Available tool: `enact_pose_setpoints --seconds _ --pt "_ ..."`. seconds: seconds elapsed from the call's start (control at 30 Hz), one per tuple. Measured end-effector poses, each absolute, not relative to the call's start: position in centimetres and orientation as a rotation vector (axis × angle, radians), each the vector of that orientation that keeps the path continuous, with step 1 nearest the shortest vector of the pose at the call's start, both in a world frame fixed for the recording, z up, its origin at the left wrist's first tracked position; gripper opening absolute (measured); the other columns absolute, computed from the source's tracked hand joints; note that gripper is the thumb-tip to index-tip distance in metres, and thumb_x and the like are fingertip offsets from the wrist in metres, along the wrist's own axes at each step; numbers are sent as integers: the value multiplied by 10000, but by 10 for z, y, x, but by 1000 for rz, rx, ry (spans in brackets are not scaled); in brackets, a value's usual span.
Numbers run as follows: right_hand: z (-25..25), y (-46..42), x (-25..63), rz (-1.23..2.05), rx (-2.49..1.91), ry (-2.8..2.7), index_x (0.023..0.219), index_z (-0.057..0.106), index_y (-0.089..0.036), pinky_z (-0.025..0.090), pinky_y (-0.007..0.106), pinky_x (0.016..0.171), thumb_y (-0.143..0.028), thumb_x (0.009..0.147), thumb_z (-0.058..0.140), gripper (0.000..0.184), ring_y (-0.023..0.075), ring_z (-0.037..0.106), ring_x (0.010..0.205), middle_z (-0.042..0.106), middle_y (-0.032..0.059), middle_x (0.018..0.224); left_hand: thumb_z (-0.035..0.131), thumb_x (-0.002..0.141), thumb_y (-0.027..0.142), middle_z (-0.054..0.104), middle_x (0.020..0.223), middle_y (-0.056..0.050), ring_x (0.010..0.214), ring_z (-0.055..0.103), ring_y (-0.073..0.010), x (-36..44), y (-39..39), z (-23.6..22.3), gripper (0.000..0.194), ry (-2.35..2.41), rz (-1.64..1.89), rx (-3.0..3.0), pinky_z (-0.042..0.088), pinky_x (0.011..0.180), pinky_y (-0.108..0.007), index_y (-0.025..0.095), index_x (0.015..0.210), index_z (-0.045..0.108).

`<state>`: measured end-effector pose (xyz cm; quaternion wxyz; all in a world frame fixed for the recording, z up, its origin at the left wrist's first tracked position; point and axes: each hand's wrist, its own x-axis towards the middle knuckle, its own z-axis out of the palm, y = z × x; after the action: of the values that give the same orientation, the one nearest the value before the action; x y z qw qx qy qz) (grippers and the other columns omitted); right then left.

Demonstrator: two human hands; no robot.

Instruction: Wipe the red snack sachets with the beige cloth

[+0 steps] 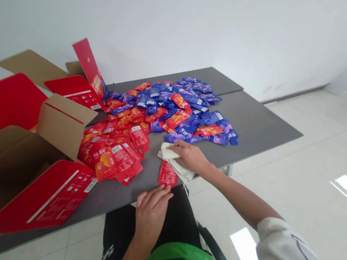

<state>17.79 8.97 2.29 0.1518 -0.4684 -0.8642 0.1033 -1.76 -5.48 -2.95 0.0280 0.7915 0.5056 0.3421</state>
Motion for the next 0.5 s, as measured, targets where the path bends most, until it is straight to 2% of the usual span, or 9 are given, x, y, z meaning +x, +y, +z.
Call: enact_pose_setpoints --seconds 0.1,0.3,0.4,0.5 --pt "30 77 179 272 -1260 -2450 1391 637 -263 539 275 902 -124 927 584 488 223 679 1097 668 89 1275 566 1007 137 781 1131 23 1073 711 -203 -17 -55 -30 219 1557 1077 2433 393 906 -394 270 1001 740" --pt "16 41 169 568 -1008 -2573 1336 673 -301 536 241 897 -189 926 647 426 193 692 1084 695 44 1257 557 1012 162 791 991 3 968 714 -210 -19 -55 -37 227 1591 1072 2450 399 889 -393 277 1010 752" --pt "15 68 172 483 -1191 -2521 1331 679 -287 536 240 892 -155 907 650 445 198 694 1071 685 52 1266 561 1015 167 788 1086 16 1050 706 -208 -19 -54 -34 217 1564 1076 2415 385 901 -398 274 966 743" --pt "25 90 180 302 -1355 -2464 1336 683 -274 545 252 857 -140 904 632 455 213 701 1028 679 75 1252 574 1008 158 790 1091 31 1044 710 -207 -18 -52 -31 211 1560 1090 2387 371 893 -407 274 938 735"
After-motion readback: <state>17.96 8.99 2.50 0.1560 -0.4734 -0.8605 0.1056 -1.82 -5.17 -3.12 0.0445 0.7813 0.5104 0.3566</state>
